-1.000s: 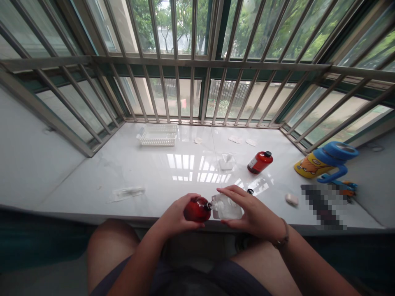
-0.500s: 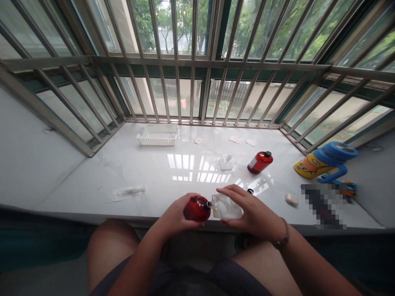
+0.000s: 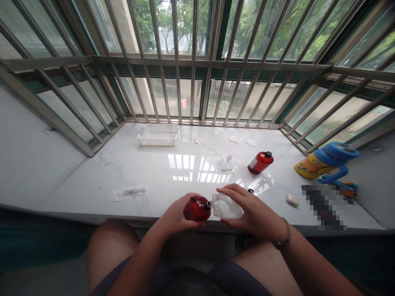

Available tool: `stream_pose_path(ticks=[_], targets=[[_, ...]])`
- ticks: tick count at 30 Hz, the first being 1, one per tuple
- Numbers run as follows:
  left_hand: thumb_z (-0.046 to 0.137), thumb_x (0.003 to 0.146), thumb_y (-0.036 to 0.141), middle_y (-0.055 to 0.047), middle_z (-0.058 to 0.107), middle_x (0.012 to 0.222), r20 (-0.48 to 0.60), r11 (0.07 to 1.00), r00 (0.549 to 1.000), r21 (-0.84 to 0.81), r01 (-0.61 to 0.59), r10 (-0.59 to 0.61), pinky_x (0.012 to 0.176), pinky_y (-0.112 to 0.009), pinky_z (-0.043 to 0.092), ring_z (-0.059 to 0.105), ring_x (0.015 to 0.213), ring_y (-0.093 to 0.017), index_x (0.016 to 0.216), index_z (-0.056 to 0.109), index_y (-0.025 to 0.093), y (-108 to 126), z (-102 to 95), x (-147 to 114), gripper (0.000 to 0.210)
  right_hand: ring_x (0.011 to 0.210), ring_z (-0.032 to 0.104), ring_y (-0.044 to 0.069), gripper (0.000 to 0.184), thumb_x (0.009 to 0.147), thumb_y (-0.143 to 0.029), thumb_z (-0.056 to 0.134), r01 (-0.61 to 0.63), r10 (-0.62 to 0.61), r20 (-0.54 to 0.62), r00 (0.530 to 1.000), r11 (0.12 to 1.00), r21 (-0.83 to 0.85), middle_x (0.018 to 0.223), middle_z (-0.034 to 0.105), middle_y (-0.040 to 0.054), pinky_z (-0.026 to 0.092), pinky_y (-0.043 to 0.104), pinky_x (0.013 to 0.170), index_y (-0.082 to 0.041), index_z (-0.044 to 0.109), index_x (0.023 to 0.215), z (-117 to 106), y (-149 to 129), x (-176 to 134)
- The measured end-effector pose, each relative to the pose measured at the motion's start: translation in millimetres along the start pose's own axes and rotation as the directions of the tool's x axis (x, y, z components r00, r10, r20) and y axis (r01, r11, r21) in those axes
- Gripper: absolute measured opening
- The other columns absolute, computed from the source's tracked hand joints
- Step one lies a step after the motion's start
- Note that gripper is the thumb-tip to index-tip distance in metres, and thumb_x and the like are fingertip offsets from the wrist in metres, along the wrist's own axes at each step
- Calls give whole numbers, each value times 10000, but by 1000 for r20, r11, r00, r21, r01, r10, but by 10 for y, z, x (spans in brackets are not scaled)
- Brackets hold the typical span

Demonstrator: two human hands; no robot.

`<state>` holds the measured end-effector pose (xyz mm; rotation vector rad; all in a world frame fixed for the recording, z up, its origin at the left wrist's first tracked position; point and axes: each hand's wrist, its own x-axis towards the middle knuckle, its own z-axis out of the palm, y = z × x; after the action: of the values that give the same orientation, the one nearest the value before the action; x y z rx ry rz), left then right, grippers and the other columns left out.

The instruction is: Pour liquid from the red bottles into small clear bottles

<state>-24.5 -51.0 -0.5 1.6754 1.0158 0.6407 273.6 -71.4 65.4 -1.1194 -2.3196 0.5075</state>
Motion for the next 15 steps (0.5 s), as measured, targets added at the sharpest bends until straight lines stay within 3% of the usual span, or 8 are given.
stream_pose_path(ticks=[15], targets=[[992,674,355,-60,718,1359,9,1000,1000,1,0,0,1034,-405,585,710,1186,-293,1377,621,298,-9,-2,6,796,1257,681,306,825,813,-187,827,7,-7,-3,1000,999,-41,1416,626,131,618,446,1078,-304,523,1571,4,-3,-1]])
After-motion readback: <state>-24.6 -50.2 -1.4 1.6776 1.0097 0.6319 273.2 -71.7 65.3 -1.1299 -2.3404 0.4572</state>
